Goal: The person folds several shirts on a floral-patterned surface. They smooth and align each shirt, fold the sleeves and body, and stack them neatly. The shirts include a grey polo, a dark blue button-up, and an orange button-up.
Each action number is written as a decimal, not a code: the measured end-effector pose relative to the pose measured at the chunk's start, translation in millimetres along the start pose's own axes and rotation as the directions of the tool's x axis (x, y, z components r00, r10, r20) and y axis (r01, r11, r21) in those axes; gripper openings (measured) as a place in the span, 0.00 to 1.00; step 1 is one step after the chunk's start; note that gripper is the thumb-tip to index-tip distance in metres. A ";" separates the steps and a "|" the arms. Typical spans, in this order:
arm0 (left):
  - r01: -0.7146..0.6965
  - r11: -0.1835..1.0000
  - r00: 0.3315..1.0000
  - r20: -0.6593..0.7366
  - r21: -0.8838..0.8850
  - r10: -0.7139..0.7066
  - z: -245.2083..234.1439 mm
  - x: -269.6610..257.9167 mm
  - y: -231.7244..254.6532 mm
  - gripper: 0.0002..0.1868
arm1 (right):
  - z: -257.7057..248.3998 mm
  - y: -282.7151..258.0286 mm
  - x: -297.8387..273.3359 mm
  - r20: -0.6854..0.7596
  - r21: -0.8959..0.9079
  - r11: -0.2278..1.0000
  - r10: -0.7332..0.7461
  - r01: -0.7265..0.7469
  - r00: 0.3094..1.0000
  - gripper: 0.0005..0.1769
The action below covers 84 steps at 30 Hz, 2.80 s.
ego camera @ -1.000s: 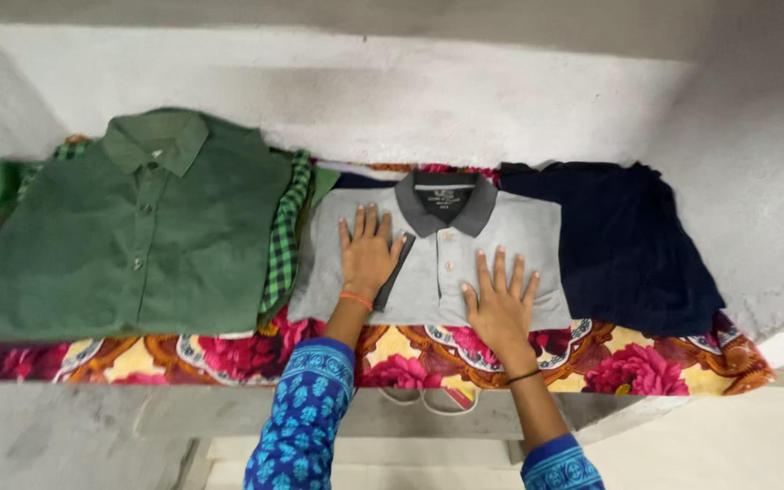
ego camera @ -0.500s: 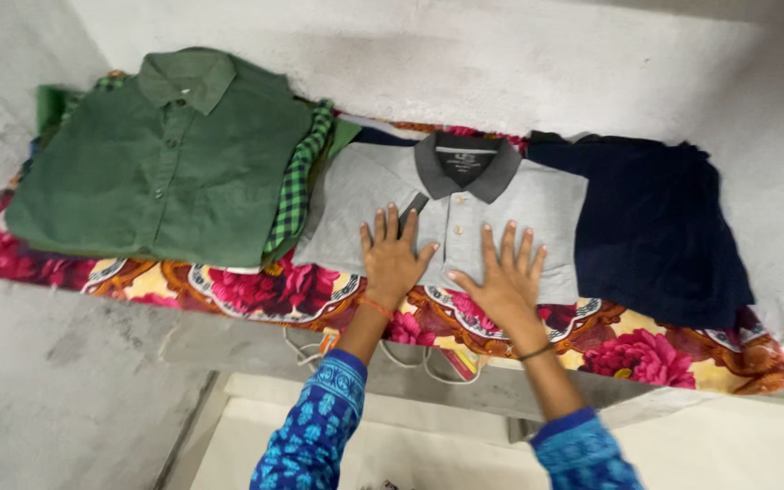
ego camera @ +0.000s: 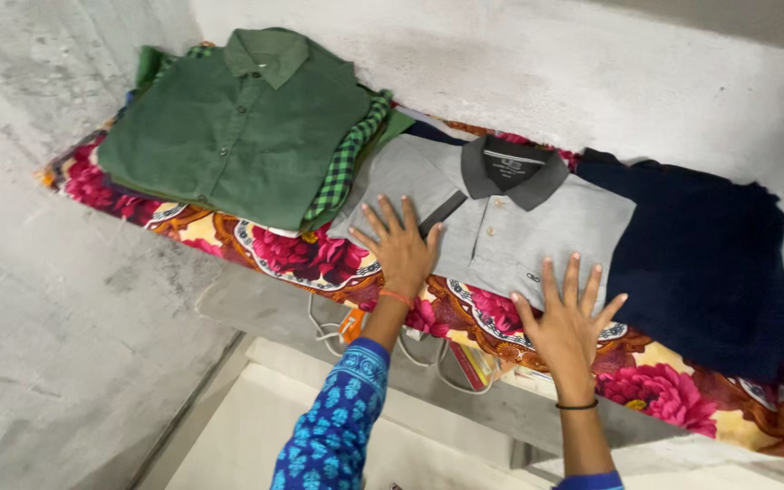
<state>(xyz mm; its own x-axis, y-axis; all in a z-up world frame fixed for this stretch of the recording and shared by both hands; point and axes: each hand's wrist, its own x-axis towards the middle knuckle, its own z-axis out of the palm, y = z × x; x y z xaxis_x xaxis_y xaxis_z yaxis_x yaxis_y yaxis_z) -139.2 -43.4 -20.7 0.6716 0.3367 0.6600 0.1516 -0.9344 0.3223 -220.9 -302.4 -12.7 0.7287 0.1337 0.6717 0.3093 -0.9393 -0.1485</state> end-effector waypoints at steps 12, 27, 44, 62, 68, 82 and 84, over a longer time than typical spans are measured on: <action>0.035 0.994 0.997 -0.064 -0.102 -0.041 2.9 -11.1 -32.5 0.50 | 1.7 12.6 -4.6 0.082 -0.002 0.998 -0.056 0.056 0.995 0.37; 0.084 0.996 0.995 0.052 0.035 -0.086 -29.3 -35.6 -26.9 0.40 | 29.8 -15.0 -12.2 0.097 -0.244 0.965 -0.076 0.098 0.992 0.40; 0.009 0.981 1.000 0.007 -0.191 -0.008 -70.0 -139.9 -70.6 0.29 | 28.8 -163.2 -82.8 0.239 0.323 0.884 -0.421 0.337 0.875 0.48; 0.218 0.973 0.975 0.014 0.077 -0.220 -205.9 -262.0 -250.3 0.27 | 64.4 -358.7 -146.8 0.169 0.557 0.639 -0.713 0.531 0.680 0.35; 0.340 0.931 0.939 -0.003 0.131 -0.343 -261.5 -310.0 -309.6 0.26 | 57.5 -440.4 -195.2 0.203 0.593 0.547 -0.812 0.591 0.548 0.36; 0.556 0.776 0.830 -0.150 0.297 -0.537 -352.1 -476.3 -419.9 0.30 | 45.4 -582.0 -366.0 0.141 0.681 0.262 -0.963 0.684 0.229 0.39; 0.608 0.729 0.790 -0.145 0.314 -0.596 -360.1 -498.3 -427.6 0.31 | 42.4 -591.6 -388.2 0.145 0.681 0.227 -0.974 0.697 0.176 0.40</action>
<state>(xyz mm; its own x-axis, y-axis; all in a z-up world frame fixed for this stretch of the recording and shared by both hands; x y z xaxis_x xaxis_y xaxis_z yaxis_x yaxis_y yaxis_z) -799.8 230.3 -243.1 0.3350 0.8396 0.4276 0.7463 -0.5135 0.4235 -660.8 214.8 -216.4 -0.0848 0.9839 0.1575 0.9937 0.0952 -0.0598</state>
